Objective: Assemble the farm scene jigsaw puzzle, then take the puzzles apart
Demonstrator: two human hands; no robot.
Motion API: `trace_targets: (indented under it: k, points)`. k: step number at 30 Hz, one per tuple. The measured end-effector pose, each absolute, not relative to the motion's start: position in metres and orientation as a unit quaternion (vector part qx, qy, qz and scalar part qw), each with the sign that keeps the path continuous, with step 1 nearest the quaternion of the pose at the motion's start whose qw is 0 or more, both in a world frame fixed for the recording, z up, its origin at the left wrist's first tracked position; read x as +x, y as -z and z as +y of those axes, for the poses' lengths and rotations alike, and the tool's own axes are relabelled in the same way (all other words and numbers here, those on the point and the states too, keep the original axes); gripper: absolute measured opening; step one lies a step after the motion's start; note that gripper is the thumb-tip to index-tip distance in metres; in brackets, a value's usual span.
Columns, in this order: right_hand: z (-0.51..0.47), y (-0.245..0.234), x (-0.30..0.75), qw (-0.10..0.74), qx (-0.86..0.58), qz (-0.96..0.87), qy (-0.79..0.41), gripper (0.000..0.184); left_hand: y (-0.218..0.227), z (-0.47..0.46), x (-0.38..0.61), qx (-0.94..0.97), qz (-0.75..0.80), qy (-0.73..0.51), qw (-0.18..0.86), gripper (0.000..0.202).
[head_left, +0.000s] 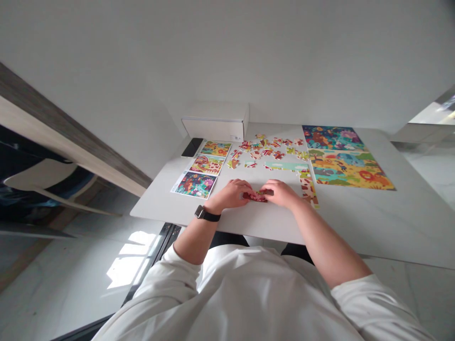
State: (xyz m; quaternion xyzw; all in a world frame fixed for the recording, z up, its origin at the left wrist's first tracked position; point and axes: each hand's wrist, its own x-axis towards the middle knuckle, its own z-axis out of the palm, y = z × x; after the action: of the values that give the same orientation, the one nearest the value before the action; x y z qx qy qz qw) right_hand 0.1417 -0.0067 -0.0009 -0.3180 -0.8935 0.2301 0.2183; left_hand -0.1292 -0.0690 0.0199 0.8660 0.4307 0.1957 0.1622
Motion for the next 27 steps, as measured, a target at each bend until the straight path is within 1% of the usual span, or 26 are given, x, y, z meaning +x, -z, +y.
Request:
trace_targets:
  k: [4,10,22,27]
  points:
    - [-0.0086,0.0010,0.1421,0.212,-0.325,-0.892,-0.233,0.013,-0.0199,-0.0696,-0.1282,0.865,0.433,-0.202,0.156,0.031]
    - [-0.0113,-0.0006,0.1405,0.213,-0.327,-0.888,-0.241,0.010,-0.0205,-0.0698,-0.1257,0.864,0.444,-0.189,0.140,0.028]
    - [-0.0123,-0.0023,0.1380,0.203,-0.340,-0.885,-0.244,0.011,-0.0195,-0.0699,-0.1240,0.867,0.444,-0.183,0.132,0.026]
    - [-0.0112,-0.0018,0.1379,0.202,-0.330,-0.890,-0.240,0.013,-0.0167,-0.0674,-0.1259,0.867,0.438,-0.197,0.136,0.019]
